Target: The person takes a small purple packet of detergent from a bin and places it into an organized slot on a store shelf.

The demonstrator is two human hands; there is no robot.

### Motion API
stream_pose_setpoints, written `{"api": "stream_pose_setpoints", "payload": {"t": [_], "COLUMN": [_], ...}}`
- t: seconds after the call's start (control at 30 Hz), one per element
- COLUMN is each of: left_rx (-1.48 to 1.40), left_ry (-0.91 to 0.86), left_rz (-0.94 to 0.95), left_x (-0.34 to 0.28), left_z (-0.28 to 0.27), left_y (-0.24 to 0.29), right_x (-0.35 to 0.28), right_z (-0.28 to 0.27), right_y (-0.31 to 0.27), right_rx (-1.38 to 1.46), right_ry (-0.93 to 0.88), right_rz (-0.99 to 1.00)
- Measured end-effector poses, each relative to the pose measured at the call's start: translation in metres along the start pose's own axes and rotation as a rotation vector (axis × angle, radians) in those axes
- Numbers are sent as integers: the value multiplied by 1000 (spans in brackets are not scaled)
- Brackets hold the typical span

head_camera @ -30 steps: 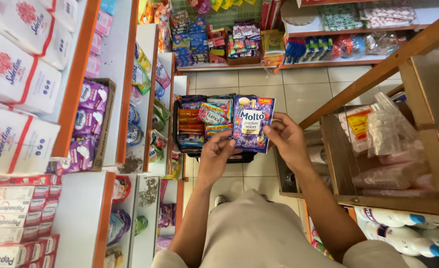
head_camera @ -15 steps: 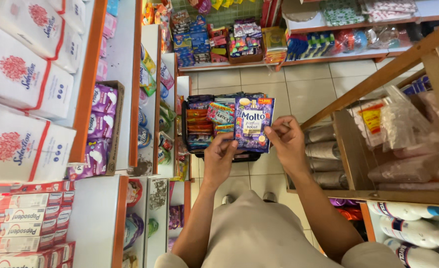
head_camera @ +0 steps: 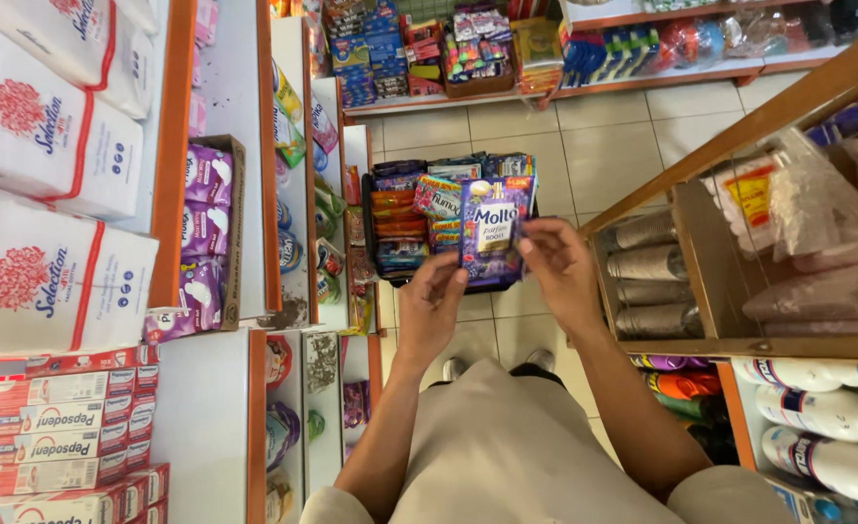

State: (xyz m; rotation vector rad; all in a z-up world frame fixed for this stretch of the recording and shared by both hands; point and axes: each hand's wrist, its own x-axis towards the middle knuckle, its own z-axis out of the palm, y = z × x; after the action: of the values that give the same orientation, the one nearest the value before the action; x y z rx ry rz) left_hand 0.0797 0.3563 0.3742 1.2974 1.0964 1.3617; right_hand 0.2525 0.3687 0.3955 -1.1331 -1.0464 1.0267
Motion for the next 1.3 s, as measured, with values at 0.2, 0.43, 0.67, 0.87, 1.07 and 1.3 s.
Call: {"api": "stream_pose_setpoints", "payload": {"t": [0.2,0.43,0.67,0.87,1.07,1.3], "left_rx": [297,277,223,144,15,-53], "left_ry": [-211,-287,-264,-245,-186,-118], "left_rz": [410,450,332,246,74,-61], "left_x": [-1,-11,-16,-16,-16,-6], "left_z": [15,17,22,23,20,21], "left_y": [53,58,55,37,3,-7], "right_x": [-20,-20,-28,-27,-25,-25], "right_z": [39,19,17,8,11,-1], "right_y": [-31,7,6,61,42,19], "right_rx": [578,1040,1153,1030,545,242], "right_ry": [-113,-146,-81,-42,136,101], "right_rz": [350,598,742,668,274,73]}}
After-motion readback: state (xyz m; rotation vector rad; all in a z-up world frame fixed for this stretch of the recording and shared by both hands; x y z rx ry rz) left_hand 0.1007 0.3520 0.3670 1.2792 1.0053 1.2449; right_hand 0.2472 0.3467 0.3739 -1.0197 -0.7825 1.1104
